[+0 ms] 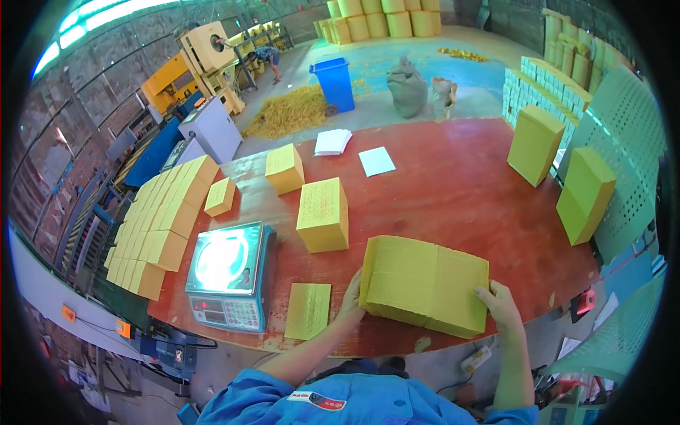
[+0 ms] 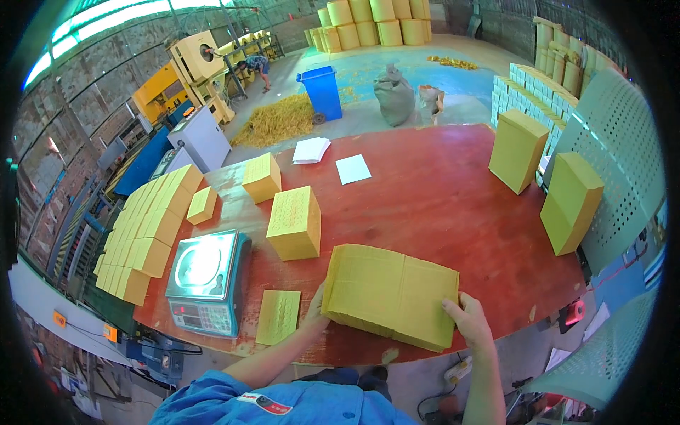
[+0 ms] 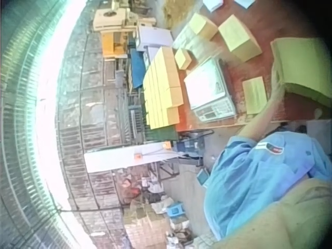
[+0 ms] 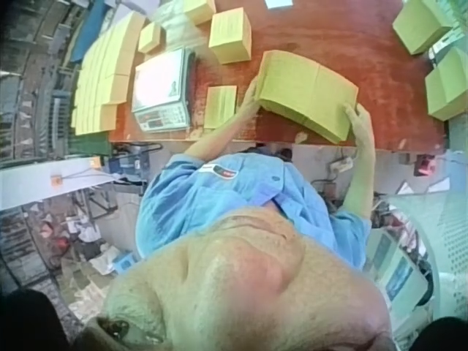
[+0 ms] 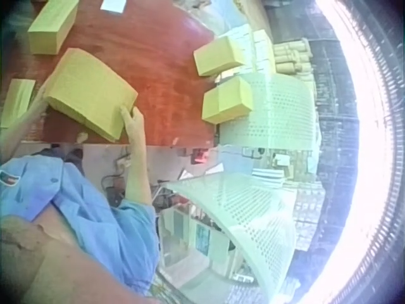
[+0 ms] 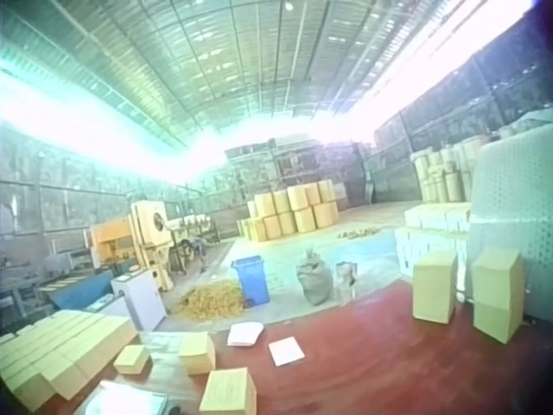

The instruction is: Bundling stacks of yellow paper blocks using a machine, then weighing them on a digital scale and stacking them.

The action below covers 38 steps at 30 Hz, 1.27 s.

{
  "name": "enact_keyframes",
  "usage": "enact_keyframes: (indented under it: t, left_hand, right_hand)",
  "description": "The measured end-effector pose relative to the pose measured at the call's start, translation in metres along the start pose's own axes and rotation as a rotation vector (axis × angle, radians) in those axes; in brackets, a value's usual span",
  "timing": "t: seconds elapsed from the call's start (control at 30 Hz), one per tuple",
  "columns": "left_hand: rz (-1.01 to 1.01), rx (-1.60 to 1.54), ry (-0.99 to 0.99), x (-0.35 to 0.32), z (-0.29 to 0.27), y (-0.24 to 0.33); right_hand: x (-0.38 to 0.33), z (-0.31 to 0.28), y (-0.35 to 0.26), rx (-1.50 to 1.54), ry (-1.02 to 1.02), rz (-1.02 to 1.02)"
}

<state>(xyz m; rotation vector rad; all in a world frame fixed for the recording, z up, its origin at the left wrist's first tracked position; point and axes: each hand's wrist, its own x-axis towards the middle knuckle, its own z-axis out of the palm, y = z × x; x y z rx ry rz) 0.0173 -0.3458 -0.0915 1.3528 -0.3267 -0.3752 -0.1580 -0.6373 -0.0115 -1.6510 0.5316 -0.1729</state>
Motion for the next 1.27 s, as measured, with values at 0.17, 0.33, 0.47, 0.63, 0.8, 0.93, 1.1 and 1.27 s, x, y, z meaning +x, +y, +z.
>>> enact_keyframes:
  t: [0.17,0.33,0.47,0.63,0.8,0.93,1.1,1.27]
  left_hand:
    - [-0.062,0.207,-0.053,0.017,-0.016,0.0]
    - [-0.179,0.294,-0.197,0.041,-0.034,0.025]
    - [-0.524,0.238,-0.174,0.051,-0.026,0.048]
    - [-0.51,0.156,-0.182,0.049,-0.005,0.03]
    - [-0.062,0.5,-0.104,0.057,0.0,0.04]
    - [0.298,0.207,-0.125,0.034,0.002,0.084]
    - [0.269,0.695,-0.398,0.043,-0.046,0.025]
    - [0.099,0.481,-0.391,0.046,-0.038,0.005]
  right_hand:
    - [0.007,-0.003,-0.01,0.09,-0.072,0.097]
    - [0.002,-0.029,-0.002,0.069,-0.068,0.155]
    - [0.002,-0.037,0.037,-0.066,0.086,0.082]
    - [-0.002,0.012,0.019,0.177,-0.099,0.169]
    - [0.012,0.038,0.001,0.155,-0.058,-0.178]
    - [0.014,0.047,-0.028,0.271,0.025,-0.235]
    - [0.026,0.05,0.035,0.402,0.014,-0.262]
    - [0.028,0.048,0.037,0.361,0.05,-0.443]
